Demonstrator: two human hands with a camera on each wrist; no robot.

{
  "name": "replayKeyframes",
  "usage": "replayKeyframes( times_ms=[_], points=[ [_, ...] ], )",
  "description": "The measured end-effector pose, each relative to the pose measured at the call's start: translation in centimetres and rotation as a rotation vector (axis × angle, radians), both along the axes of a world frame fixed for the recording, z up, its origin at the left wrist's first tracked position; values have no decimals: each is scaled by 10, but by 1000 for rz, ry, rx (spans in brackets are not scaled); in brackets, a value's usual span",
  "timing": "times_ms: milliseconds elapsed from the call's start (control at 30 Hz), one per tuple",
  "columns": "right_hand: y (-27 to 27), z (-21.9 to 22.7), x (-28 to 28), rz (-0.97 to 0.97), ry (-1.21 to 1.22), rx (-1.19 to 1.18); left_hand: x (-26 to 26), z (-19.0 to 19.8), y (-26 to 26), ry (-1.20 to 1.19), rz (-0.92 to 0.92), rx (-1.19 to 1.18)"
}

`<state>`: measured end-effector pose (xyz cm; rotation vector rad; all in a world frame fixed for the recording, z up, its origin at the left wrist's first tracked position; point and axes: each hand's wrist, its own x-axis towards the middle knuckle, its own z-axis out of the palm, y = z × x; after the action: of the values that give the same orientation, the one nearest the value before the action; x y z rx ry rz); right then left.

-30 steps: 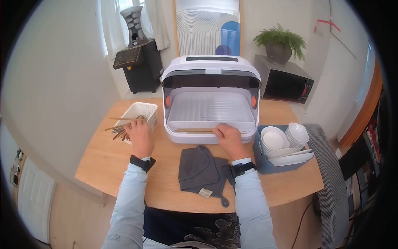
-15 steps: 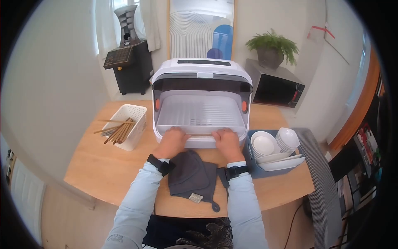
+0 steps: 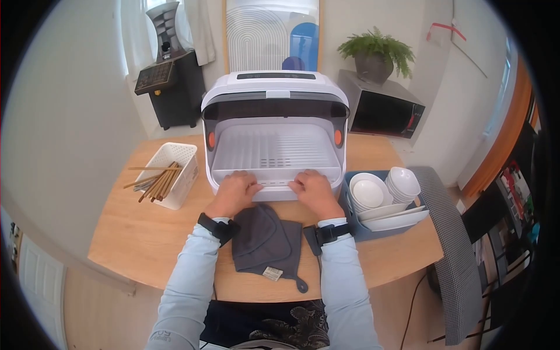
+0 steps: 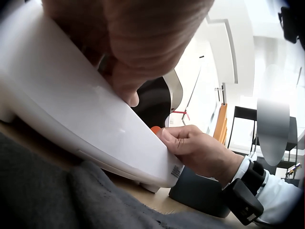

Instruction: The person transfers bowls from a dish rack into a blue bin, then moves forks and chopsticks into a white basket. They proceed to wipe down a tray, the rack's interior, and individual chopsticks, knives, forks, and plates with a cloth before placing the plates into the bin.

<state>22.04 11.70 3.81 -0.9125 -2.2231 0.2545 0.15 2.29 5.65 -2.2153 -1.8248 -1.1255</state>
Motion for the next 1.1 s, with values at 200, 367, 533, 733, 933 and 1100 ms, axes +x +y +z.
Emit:
replayKeyframes(
  times_ms=[200,367,533,733,933,1100],
  points=[
    [-4,18,5,36,181,96,-7,-1,-1,56,115,408],
    [-18,21,-13,152,322,67,-2,-1,-2,-566,86,352],
    [-45,15,-43,314,306,2,31,1,-6,-1221,-112,56],
    [-67,22,-56,418,373,-92,24,-23,-4,-1068,-21,30],
    [-50,13,-45,292,298,48,-29,7,-62,-658,162,239],
    [-41,10,-36,217,260,60,-65,48,-105,57,642,134]
  ],
)
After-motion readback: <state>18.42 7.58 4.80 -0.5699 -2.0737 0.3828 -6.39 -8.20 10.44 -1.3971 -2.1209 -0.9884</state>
